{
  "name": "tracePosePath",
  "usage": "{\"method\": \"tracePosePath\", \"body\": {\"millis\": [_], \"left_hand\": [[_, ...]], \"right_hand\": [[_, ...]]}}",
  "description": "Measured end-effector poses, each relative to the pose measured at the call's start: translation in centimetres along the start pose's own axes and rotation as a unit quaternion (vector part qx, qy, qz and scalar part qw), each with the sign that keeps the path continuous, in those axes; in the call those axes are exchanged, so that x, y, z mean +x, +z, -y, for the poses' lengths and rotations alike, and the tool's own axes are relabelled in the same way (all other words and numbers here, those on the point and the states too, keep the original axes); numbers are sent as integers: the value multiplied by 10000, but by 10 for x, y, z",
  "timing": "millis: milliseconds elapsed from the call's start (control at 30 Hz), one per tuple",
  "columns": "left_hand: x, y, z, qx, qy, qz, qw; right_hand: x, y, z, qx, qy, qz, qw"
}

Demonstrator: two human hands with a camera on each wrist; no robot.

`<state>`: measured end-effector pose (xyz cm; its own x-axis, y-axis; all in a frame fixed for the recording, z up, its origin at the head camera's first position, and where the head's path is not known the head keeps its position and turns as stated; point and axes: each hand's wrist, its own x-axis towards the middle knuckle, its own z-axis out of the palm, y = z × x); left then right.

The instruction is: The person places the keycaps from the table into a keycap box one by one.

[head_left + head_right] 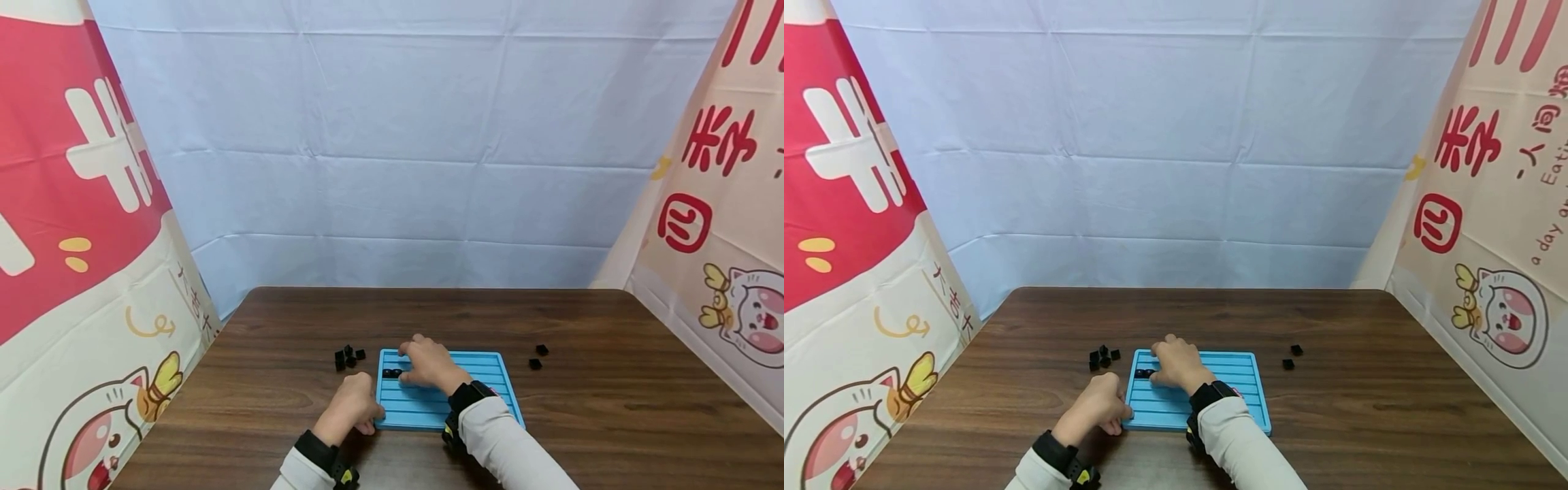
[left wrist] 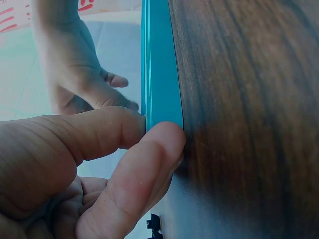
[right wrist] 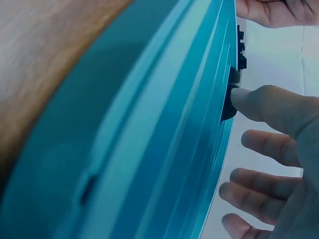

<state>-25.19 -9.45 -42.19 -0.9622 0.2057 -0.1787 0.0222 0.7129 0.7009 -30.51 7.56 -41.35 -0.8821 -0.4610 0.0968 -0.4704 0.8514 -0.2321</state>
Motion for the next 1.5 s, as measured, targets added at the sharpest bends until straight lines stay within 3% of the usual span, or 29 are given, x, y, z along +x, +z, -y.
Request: {"method": "tracePosePath", "body": {"millis": [633,1500], "left_hand": [[-4,-2,-2,22,47,-41,10000],[-6,-2,-3,72,111,-109,9999]], "right_hand": [[-8,-4,-18,443,88,91,9989],[-41,-26,-79,255,485,-194,9983]]}}
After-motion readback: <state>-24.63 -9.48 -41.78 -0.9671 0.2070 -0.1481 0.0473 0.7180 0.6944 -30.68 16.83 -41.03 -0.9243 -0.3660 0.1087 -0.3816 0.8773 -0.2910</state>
